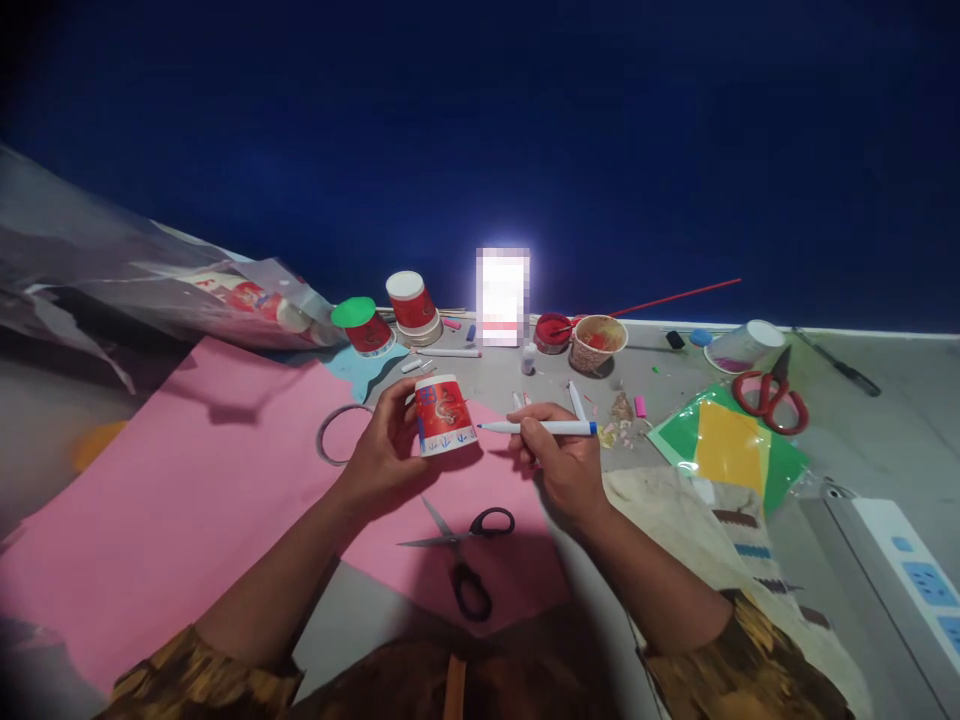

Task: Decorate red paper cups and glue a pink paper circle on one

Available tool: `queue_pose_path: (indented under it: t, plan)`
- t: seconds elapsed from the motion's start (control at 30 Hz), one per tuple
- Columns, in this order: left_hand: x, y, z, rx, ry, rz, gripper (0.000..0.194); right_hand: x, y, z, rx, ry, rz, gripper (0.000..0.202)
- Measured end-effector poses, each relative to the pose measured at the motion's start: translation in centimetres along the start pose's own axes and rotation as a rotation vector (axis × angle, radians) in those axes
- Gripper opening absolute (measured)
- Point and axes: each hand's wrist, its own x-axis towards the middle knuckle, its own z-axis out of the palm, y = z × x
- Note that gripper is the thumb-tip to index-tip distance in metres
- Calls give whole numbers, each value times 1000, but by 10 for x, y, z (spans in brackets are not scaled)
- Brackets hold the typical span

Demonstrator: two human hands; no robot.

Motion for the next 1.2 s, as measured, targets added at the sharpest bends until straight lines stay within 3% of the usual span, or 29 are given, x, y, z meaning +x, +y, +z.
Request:
queue_pose_path:
  t: [0.1,0.23,0.33,0.6,0.73,0.87,1.03,1.2]
  plan:
    - [-1,-2,1,31,1,46,93,-11,-3,3,-111,16,-61,19]
    - [-3,0,1,44,-17,82,94,-21,-6,6,-286,4,-274,6]
    - [-4,3,2,65,-19,103,93,-23,-9,7,-392,-11,-440,8]
    - [-4,6,4,71,8,98,89,-14,-13,3,-563,-33,-658,11]
    - [-1,10,3,48,100,114,86,-2,-3,-3,-801,-169,-834,23]
    - [0,12,3,31,176,109,83,10,13,-6,-1178,-295,-649,40]
    - [0,13,6,48,237,81,84,8,16,0,-1402,-519,-458,63]
    - [0,18,7,32,266,14,84,-1,10,12,-1455,-620,-413,40]
